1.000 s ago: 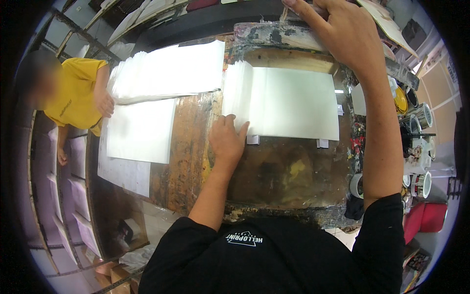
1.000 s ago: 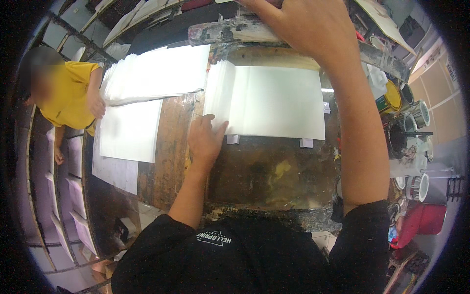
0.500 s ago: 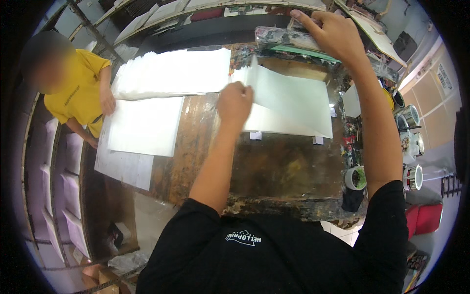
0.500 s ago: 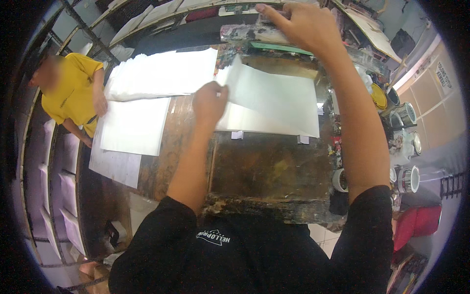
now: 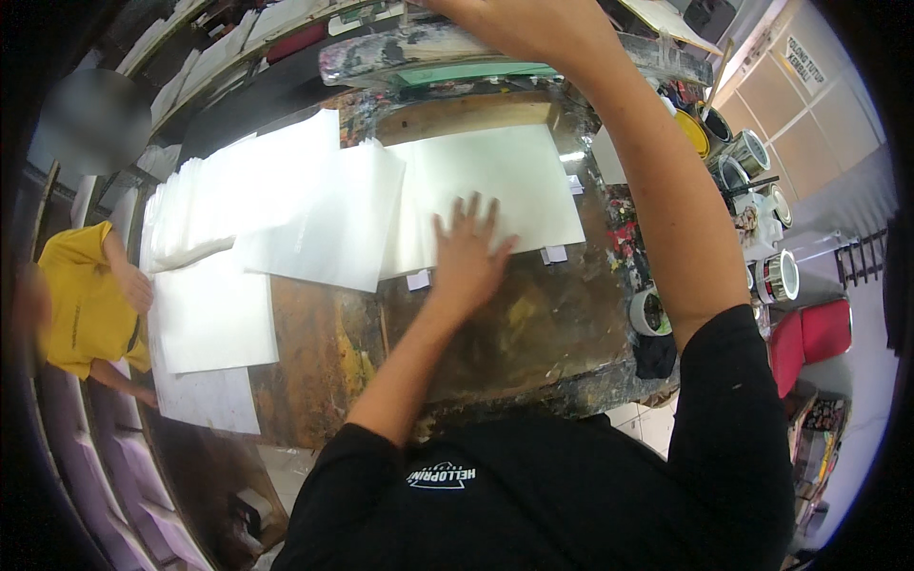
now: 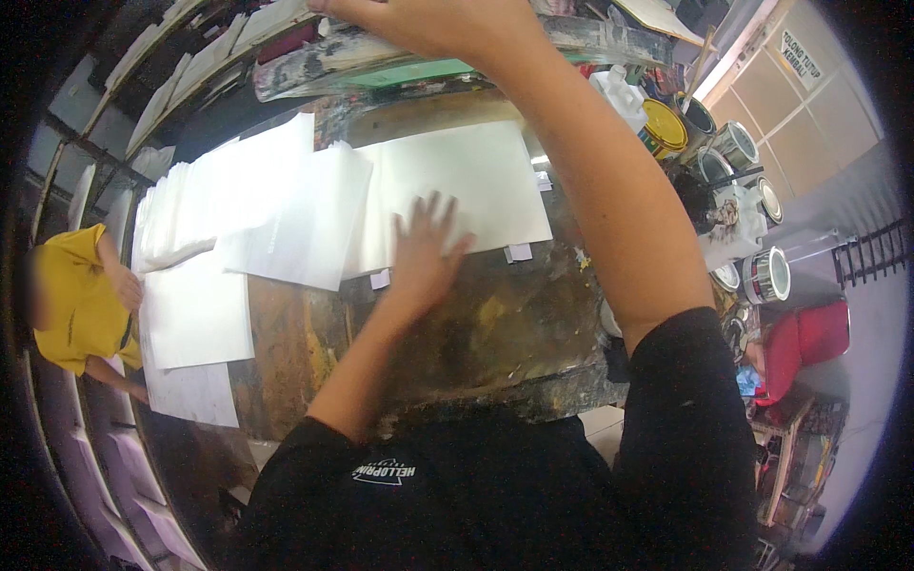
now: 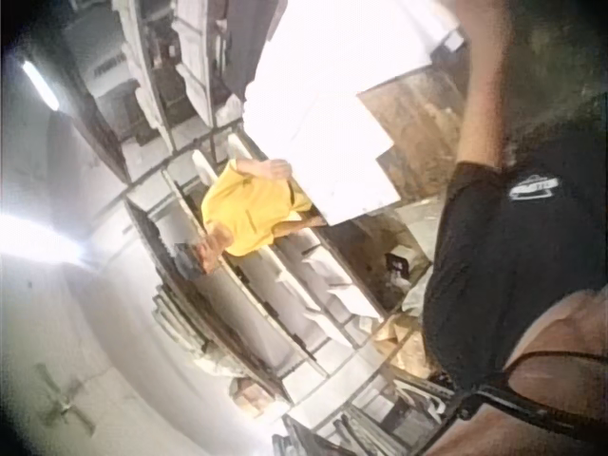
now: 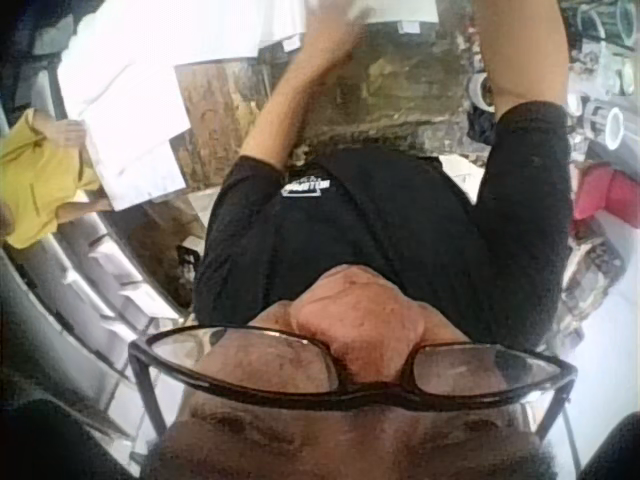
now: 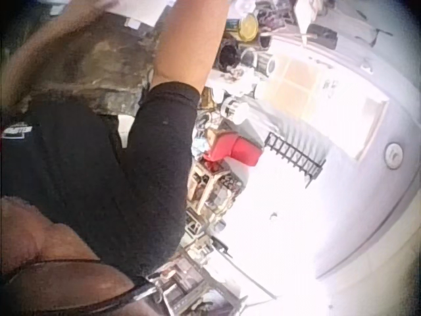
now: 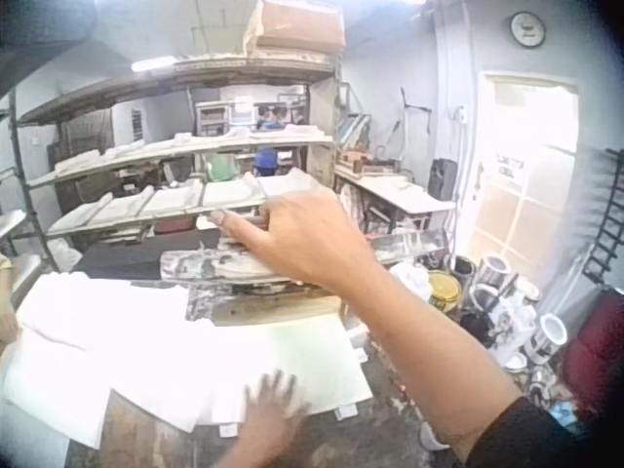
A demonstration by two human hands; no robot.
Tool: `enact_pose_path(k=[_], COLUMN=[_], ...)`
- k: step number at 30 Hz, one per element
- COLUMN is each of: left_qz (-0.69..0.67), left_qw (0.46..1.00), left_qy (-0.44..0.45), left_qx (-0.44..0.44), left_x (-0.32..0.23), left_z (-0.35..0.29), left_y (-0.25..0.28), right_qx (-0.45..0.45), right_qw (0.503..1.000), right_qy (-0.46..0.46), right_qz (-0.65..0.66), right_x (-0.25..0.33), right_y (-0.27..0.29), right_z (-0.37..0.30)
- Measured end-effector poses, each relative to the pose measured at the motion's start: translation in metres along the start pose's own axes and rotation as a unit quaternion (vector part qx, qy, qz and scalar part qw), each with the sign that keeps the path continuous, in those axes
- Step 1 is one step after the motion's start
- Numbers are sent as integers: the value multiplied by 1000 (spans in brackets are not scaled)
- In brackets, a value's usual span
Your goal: The person repeatedly places white sheets under a screen-printing frame, pulls a squeegee across the screen to transfer ink, and removes the printed sheets. A coworker in a yellow shirt assists by stacking the finished prints.
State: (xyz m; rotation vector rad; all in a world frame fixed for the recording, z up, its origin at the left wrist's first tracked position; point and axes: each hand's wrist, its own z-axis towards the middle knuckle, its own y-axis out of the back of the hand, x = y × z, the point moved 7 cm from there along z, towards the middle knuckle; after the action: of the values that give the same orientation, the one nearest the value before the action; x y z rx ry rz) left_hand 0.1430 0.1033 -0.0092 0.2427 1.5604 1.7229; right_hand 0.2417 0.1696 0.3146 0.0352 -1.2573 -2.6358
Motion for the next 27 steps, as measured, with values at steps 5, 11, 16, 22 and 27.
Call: enact_pose_path(k=[5,11,16,22,27], left_qz=[46,25,51,-140,7], left_qw=[999,999,998,987,1000], left_qy=[4,13,-11,73,-14], left_qx=[-8,-22,-26,-26,7], left_x=[-41,-34,-43,-6,-30], left_z=[5,1,10,25,19], left_y=[-42,-47,-44,-33,-16], right_qx=[106,79,67,-25,64], right_qw=[993,996,997,1000,997], right_qy=[-53,-41,-46,7,-41], right_qz=[15,-2,-16,-11,0], right_x=[-7,-3,-15,-7,-2], right_y=[4,3,16,-6,4], right_z=[2,7,2,-3,-4])
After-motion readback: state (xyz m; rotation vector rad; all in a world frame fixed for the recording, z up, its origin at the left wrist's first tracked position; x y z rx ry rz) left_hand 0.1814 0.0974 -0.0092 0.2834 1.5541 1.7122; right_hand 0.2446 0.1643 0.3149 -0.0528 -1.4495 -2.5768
